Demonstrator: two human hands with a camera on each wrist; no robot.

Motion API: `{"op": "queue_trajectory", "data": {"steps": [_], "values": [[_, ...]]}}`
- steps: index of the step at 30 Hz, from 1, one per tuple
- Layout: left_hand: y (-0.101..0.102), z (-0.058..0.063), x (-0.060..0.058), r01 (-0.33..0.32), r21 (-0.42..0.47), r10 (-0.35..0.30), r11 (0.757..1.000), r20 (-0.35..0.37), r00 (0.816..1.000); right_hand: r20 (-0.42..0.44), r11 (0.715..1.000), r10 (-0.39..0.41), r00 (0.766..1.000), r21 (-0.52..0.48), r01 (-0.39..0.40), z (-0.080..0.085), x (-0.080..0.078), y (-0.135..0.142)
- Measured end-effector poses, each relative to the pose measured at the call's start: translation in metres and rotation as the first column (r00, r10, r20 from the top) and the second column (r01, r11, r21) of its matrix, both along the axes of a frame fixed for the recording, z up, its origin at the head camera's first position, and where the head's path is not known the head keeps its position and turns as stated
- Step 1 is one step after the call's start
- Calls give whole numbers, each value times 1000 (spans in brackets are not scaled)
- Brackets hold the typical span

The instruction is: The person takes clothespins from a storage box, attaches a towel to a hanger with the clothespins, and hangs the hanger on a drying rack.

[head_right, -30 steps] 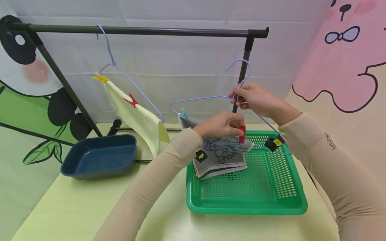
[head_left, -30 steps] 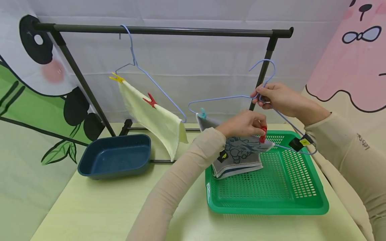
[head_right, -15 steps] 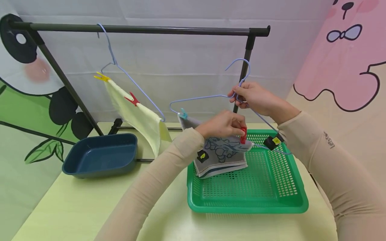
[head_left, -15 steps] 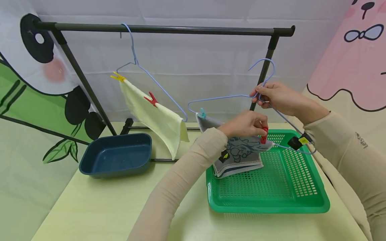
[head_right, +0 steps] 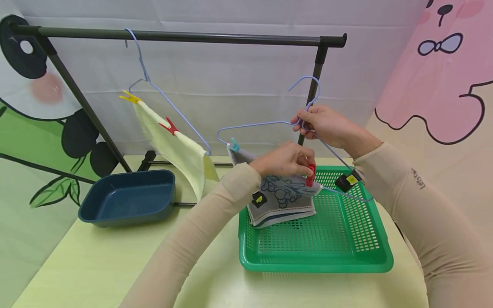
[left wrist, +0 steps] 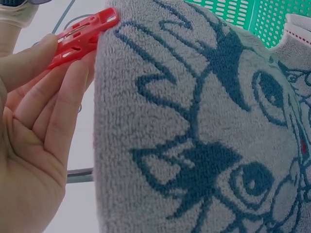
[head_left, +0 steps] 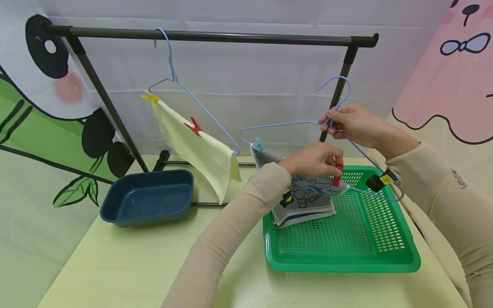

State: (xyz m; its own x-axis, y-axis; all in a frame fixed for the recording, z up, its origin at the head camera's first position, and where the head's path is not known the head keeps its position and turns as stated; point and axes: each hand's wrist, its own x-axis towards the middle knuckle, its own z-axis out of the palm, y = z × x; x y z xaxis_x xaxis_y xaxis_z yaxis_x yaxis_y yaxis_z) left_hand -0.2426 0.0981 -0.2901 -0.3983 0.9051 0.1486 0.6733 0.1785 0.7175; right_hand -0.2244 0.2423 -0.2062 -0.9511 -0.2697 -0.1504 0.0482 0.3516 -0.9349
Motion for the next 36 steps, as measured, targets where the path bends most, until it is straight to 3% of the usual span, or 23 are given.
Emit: {"op": "queue_trajectory", "data": {"steps": [8,27,36], "values": [[2,1,1,2,-52,-6,999,-71,997,-11,1000,-7,1000,-5,7,1,-1,-5],[0,-4,1,-67,-91,59,994,-86,995,-81,995,36,996,93,-28,-3,-2,-6],[-2,-4,1,-95,-65,88,993,-100,991,-130,992,45,990,122,-29,-7,-4,-2]]}}
